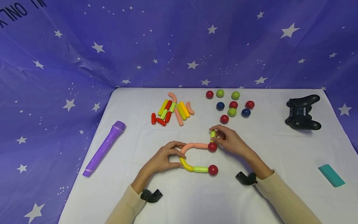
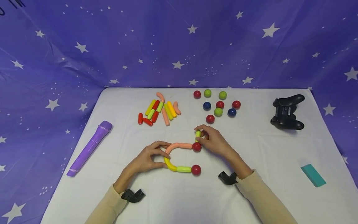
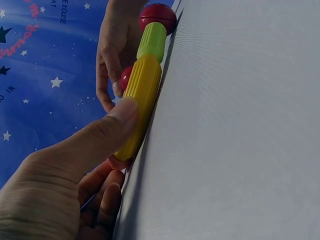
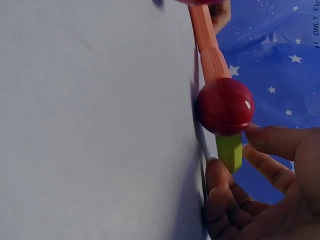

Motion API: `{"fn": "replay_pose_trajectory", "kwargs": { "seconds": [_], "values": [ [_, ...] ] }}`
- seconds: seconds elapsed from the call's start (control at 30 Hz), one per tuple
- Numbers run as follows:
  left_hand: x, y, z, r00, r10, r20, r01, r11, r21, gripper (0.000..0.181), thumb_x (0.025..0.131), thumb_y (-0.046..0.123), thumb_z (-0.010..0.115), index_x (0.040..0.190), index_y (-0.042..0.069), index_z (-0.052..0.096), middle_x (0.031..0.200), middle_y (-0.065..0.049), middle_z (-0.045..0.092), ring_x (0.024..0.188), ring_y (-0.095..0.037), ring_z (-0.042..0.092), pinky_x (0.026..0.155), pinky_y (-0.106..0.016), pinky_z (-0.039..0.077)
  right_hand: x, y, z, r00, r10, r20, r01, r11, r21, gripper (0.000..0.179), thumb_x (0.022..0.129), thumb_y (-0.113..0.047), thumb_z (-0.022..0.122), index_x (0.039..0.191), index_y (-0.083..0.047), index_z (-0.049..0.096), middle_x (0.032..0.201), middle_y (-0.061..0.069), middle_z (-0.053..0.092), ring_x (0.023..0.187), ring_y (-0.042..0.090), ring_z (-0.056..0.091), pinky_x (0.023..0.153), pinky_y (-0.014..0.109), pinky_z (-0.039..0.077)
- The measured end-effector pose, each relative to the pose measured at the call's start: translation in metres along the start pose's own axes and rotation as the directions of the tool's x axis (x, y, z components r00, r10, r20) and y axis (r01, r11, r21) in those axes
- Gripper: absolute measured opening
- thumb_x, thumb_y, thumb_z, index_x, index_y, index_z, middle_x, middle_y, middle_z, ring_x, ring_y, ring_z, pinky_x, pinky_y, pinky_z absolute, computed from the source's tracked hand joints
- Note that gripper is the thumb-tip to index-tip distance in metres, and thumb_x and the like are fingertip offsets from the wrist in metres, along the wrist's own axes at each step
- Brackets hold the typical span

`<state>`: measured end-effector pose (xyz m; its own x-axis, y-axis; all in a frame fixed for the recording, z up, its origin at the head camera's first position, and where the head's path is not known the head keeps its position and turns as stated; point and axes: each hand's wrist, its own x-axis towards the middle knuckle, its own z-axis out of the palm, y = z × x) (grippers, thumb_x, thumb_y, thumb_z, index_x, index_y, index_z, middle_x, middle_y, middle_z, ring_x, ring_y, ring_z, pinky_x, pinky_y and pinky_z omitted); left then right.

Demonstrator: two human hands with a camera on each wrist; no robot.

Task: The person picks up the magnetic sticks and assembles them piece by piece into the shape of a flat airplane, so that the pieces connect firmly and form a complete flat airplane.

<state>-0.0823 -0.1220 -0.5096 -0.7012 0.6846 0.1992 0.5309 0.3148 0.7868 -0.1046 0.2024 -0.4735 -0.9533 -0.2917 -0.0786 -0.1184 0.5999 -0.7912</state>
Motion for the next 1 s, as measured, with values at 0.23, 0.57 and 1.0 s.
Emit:
{"fn": "replay_pose_trajectory", "kwargs": {
  "seconds": [0.23,0.57,1.0],
  "values": [
    [0.0,0.0,0.0,1.0,0.013,0.01,-0.013,1.0,-0.003,0.028,0.076,0.023,0.085,0.102,0.018,0.076,0.137,-0.003,0.055,0.124,-0.02,0.054,0.103,-0.039,0.046,0.013,0.011,-0.019,0.961,-0.104,-0.257,0.054,0.979,-0.194,0.031,0.089,-0.007,0.069,0.119,-0.006,0.062,0.097,0.011,0.057,0.079,0.021,0.052,0.068,0.03,0.045],
    [0.0,-0.002,0.002,1.0,0.03,0.004,-0.03,0.999,-0.015,0.027,0.077,0.02,0.085,0.103,0.019,0.076,0.136,-0.005,0.056,0.123,-0.023,0.055,0.101,-0.042,0.047,0.028,0.024,-0.026,0.984,-0.057,-0.167,0.019,0.975,-0.223,0.036,0.091,-0.007,0.067,0.126,-0.007,0.062,0.104,0.013,0.058,0.085,0.025,0.055,0.075,0.037,0.049],
    [0.001,0.0,-0.001,1.0,-0.005,0.013,0.005,1.0,-0.03,0.026,0.077,0.021,0.084,0.102,0.02,0.076,0.136,-0.003,0.056,0.124,-0.022,0.054,0.102,-0.045,0.045,0.021,-0.007,0.003,0.999,0.0,-0.036,-0.008,0.98,-0.201,0.051,0.087,-0.019,0.073,0.134,-0.008,0.057,0.107,0.014,0.052,0.085,0.023,0.054,0.075,0.033,0.051]
  ]
}}
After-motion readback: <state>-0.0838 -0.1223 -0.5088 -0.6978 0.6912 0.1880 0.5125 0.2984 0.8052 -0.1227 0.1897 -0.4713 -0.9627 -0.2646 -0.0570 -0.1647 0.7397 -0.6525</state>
